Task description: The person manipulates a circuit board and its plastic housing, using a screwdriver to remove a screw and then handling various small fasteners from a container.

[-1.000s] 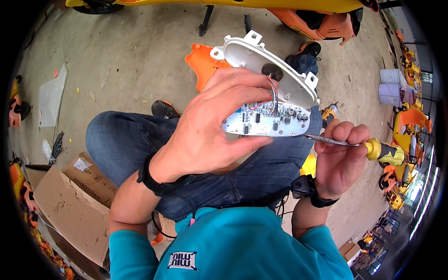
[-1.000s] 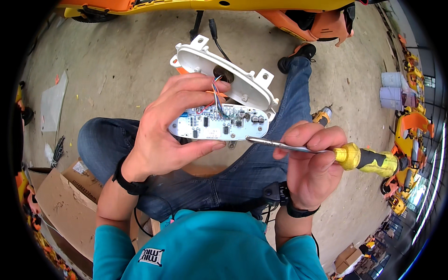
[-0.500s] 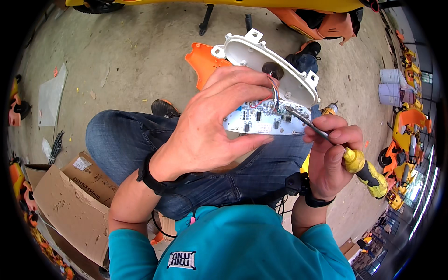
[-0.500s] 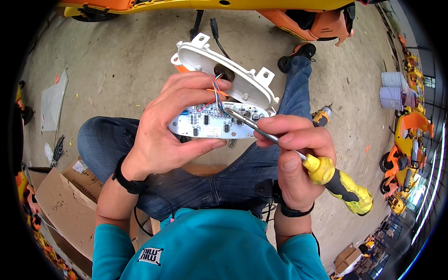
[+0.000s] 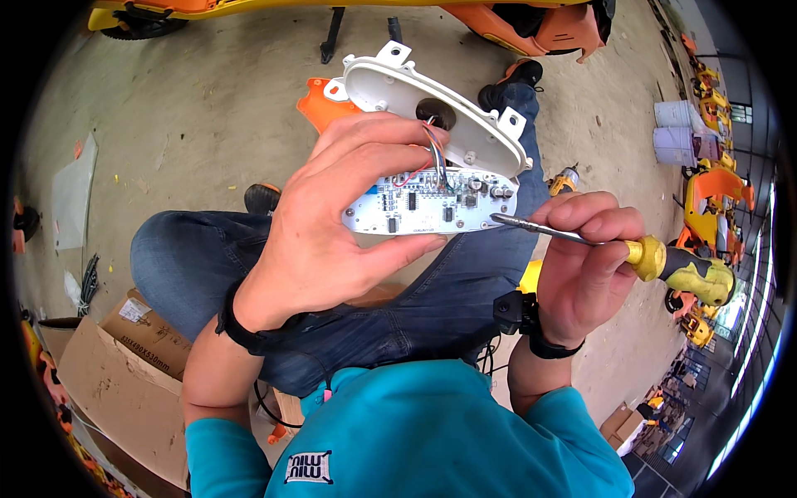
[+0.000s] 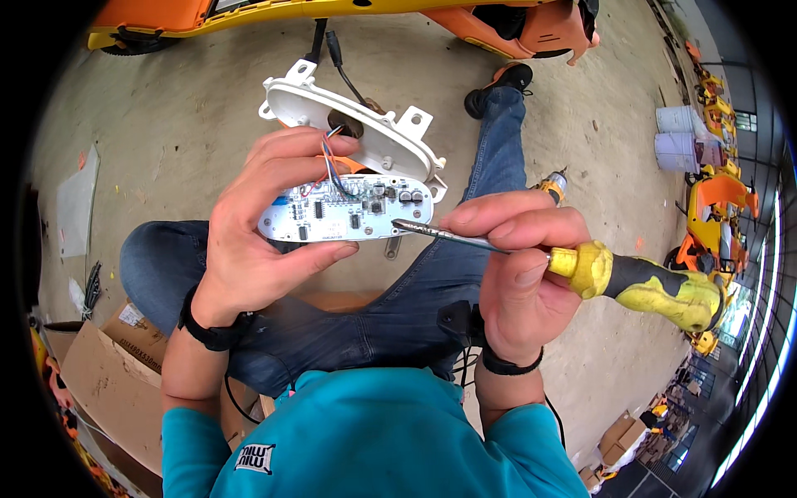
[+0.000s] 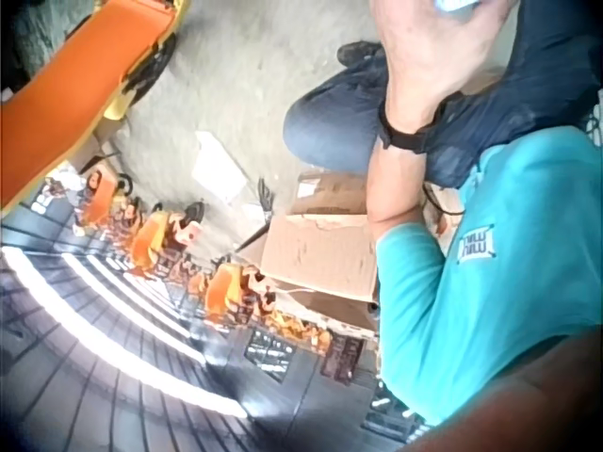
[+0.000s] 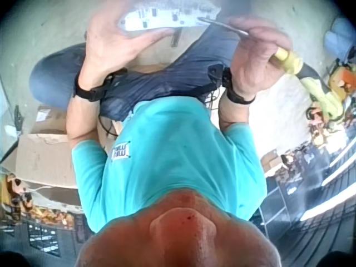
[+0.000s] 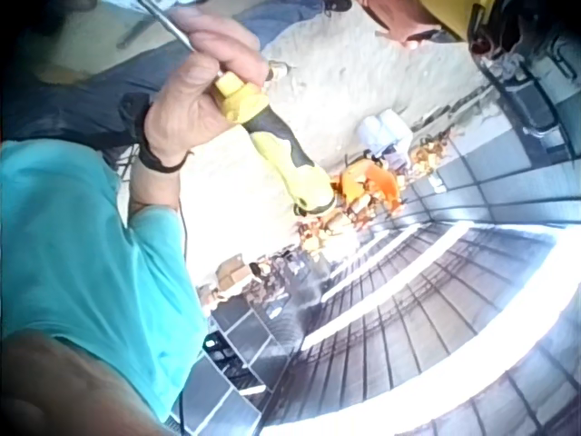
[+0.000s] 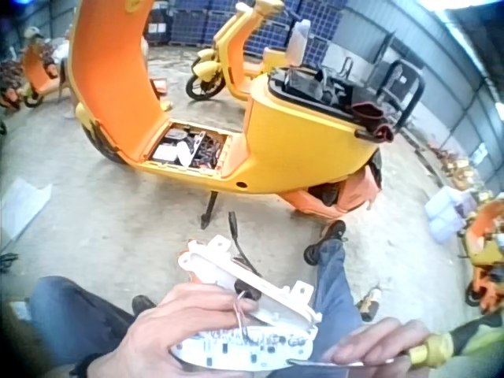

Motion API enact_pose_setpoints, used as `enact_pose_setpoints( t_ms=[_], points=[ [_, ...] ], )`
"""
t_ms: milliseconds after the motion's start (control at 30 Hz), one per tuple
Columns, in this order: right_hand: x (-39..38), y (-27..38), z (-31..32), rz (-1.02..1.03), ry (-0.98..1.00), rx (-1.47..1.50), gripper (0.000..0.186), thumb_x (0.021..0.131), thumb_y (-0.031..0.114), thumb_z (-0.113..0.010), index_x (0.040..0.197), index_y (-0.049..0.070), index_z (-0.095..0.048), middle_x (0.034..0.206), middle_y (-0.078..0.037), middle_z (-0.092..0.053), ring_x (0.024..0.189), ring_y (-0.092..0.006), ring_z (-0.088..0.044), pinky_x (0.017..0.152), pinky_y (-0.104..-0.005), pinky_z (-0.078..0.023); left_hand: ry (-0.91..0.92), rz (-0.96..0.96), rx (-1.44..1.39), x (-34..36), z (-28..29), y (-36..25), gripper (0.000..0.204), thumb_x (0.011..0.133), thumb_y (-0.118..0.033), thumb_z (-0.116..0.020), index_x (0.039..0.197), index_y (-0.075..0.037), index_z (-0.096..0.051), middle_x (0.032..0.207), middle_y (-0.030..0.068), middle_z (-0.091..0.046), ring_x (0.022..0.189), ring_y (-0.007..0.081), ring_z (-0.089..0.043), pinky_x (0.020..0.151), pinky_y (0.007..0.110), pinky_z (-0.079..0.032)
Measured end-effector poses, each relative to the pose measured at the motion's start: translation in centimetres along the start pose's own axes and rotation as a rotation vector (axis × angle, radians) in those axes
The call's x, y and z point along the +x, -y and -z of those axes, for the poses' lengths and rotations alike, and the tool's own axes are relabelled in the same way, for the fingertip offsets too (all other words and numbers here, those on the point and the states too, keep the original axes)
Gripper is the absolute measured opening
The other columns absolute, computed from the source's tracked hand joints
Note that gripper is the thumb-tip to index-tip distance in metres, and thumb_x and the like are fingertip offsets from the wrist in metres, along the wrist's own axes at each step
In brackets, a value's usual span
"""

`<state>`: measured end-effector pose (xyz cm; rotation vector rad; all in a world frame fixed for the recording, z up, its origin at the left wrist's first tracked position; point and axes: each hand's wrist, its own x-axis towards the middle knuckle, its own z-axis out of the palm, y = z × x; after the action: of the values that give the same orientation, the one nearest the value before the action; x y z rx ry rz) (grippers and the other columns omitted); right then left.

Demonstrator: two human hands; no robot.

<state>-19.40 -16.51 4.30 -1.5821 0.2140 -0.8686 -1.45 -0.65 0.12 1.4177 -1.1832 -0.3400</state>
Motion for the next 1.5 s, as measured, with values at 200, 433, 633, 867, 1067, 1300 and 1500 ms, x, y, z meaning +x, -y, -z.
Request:
enact_pose_setpoints(
  t_ms=[200, 433, 633, 867, 1067, 1300, 1500],
  points=[
    [-0.2, 0.2, -0.1, 0.053, -0.049, -0.085, 0.036, 0.098, 0.038, -0.062, 0.099, 0.003, -0.054, 0.094, -0.021, -0.067, 0.085, -0.0298, -0.069, 0.078, -0.041, -0.059, 0.025, 0.001, 0.053, 0.1, 0.1, -0.2, 0.057, 0.061, -0.008, -0.084, 0.115, -0.002, -0.066, 0.127, 0.0151, -0.065, 0.12, 0.0327, -0.056, 0.104, 0.044, -0.041],
    [-0.3, 1.0, -0.1, 0.02, -0.004, -0.188, 0.035, 0.097, 0.037, -0.064, 0.099, 0.004, -0.054, 0.095, -0.021, -0.069, 0.089, -0.0301, -0.07, 0.079, -0.0399, -0.058, 0.047, 0.006, 0.077, 0.2, 0.2, -0.3, 0.057, 0.062, -0.011, -0.084, 0.116, -0.002, -0.066, 0.127, 0.0146, -0.065, 0.122, 0.0325, -0.055, 0.104, 0.043, -0.042],
    [-0.7, 1.0, -0.2, 0.052, 0.053, -0.161, 0.033, 0.095, 0.031, -0.067, 0.1, 0.002, -0.054, 0.102, -0.021, -0.068, 0.095, -0.0323, -0.07, 0.085, -0.0427, -0.059, 0.046, 0.014, 0.076, 0.1, 0.1, -0.3, 0.056, 0.062, -0.01, -0.084, 0.116, -0.002, -0.067, 0.127, 0.0145, -0.065, 0.122, 0.0319, -0.056, 0.104, 0.043, -0.042],
    [-0.6, 1.2, -0.1, 0.066, 0.07, -0.158, 0.036, 0.094, 0.035, -0.068, 0.101, 0.003, -0.054, 0.1, -0.02, -0.067, 0.095, -0.033, -0.07, 0.084, -0.0436, -0.059, 0.04, 0.013, 0.065, 0.1, 0.0, -0.2, 0.056, 0.063, -0.01, -0.084, 0.115, -0.002, -0.066, 0.127, 0.0147, -0.065, 0.122, 0.0318, -0.056, 0.104, 0.042, -0.042],
    [-0.6, 1.1, -0.5, 0.084, 0.073, -0.19, 0.036, 0.095, 0.035, -0.067, 0.1, 0.002, -0.053, 0.099, -0.02, -0.067, 0.093, -0.0343, -0.069, 0.084, -0.0457, -0.058, 0.037, -0.008, 0.077, 0.0, 0.1, -0.2, 0.055, 0.063, -0.009, -0.084, 0.115, -0.002, -0.066, 0.127, 0.0156, -0.065, 0.12, 0.0318, -0.056, 0.103, 0.042, -0.043],
    [-0.9, 0.7, -0.6, 0.089, 0.055, -0.257, 0.037, 0.095, 0.036, -0.066, 0.099, 0.002, -0.052, 0.096, -0.021, -0.066, 0.09, -0.0344, -0.069, 0.082, -0.0492, -0.058, 0.015, -0.022, 0.095, -0.1, 0.1, -0.2, 0.056, 0.06, -0.004, -0.084, 0.113, 0.0, -0.064, 0.126, 0.0169, -0.065, 0.118, 0.032, -0.058, 0.101, 0.042, -0.044],
    [-0.8, 0.4, -1.0, 0.084, 0.061, -0.282, 0.038, 0.096, 0.037, -0.065, 0.099, 0.002, -0.051, 0.097, -0.021, -0.065, 0.09, -0.0347, -0.068, 0.083, -0.0519, -0.058, -0.023, -0.066, 0.152, -0.2, -0.2, -0.1, 0.053, 0.062, -0.003, -0.084, 0.111, 0.0, -0.064, 0.124, 0.017, -0.066, 0.116, 0.0329, -0.059, 0.098, 0.041, -0.046]
  ],
)
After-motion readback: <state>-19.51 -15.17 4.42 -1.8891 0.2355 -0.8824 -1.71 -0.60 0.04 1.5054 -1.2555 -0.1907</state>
